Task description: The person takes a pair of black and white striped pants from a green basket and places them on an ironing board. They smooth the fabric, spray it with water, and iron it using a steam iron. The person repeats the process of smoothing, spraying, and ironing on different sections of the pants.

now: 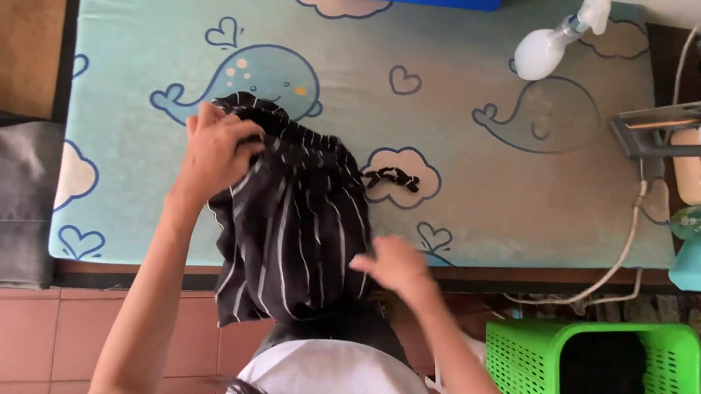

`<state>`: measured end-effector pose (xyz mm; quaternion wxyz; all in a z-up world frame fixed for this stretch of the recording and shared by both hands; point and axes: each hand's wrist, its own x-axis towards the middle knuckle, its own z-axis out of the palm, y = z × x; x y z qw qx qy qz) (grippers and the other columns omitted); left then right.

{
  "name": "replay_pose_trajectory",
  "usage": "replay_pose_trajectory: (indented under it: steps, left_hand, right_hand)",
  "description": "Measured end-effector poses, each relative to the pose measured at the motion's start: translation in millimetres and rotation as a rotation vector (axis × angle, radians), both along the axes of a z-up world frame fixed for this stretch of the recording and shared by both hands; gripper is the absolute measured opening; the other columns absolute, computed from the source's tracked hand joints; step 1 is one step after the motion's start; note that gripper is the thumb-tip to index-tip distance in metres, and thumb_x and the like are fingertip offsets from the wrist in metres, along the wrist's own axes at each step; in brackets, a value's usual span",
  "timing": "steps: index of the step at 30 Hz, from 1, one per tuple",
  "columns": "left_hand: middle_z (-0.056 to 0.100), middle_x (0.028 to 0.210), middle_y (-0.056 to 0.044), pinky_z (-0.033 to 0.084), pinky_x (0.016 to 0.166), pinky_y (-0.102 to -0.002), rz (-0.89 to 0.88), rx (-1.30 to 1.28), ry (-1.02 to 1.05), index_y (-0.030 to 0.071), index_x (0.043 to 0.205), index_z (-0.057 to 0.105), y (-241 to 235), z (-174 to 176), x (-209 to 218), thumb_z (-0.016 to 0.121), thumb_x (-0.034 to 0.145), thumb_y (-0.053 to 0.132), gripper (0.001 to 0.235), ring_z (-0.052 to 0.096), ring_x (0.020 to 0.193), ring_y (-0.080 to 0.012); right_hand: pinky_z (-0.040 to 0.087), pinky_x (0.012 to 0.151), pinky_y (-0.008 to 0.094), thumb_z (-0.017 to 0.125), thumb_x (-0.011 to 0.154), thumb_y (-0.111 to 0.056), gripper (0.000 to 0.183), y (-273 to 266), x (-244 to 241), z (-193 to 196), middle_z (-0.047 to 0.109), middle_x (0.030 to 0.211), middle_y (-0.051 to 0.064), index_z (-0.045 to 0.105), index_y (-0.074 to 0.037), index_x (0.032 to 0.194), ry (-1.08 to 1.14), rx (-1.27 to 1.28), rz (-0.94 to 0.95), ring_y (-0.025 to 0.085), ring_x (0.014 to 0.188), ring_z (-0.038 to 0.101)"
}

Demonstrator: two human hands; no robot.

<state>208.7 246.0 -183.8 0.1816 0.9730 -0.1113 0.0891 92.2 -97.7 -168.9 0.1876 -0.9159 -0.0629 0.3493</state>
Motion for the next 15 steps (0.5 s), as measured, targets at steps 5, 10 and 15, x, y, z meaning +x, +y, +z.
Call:
replay_pose_trajectory:
  steps: [5, 10, 15]
  left_hand:
    - [0.066, 0.085, 0.012, 0.040, 0.104, -0.039, -0.223, 0.027, -0.168, 0.036, 0.096, 0.076, -34, 50, -30, 0.084, 0.079, 0.044, 0.021, 0.052, 0.120, -0.0182]
    - [0.079, 0.097, -0.010, 0.053, 0.096, -0.051, -0.671, -0.708, 0.354, 0.009, 0.105, 0.077, -54, 134, -56, 0.073, 0.095, 0.006, 0.011, 0.074, 0.102, -0.0371]
    - [0.083, 0.087, -0.006, 0.058, 0.083, -0.040, -0.694, -0.698, 0.602, 0.015, 0.102, 0.084, -38, 168, -84, 0.081, 0.088, 0.013, 0.014, 0.078, 0.083, -0.0252]
  right_hand:
    - [0.056, 0.099, 0.044, 0.069, 0.105, -0.028, 0.032, 3, 60, 28, 0.077, 0.117, 0.012, 0.071, -0.009, 0.130, -0.528, 0.556, -0.081, 0.030, 0.109, 0.074]
    - [0.037, 0.123, 0.044, 0.062, 0.109, -0.026, 0.026, 26, 94, 33, 0.075, 0.132, 0.006, 0.081, -0.011, 0.118, 0.066, 1.135, 0.163, 0.023, 0.137, 0.060]
    - [0.037, 0.069, 0.033, 0.055, 0.109, -0.043, 0.056, -10, 65, 71, 0.032, 0.053, -0.009, 0.043, -0.021, 0.060, 0.020, 0.925, 0.588, 0.013, 0.053, 0.036]
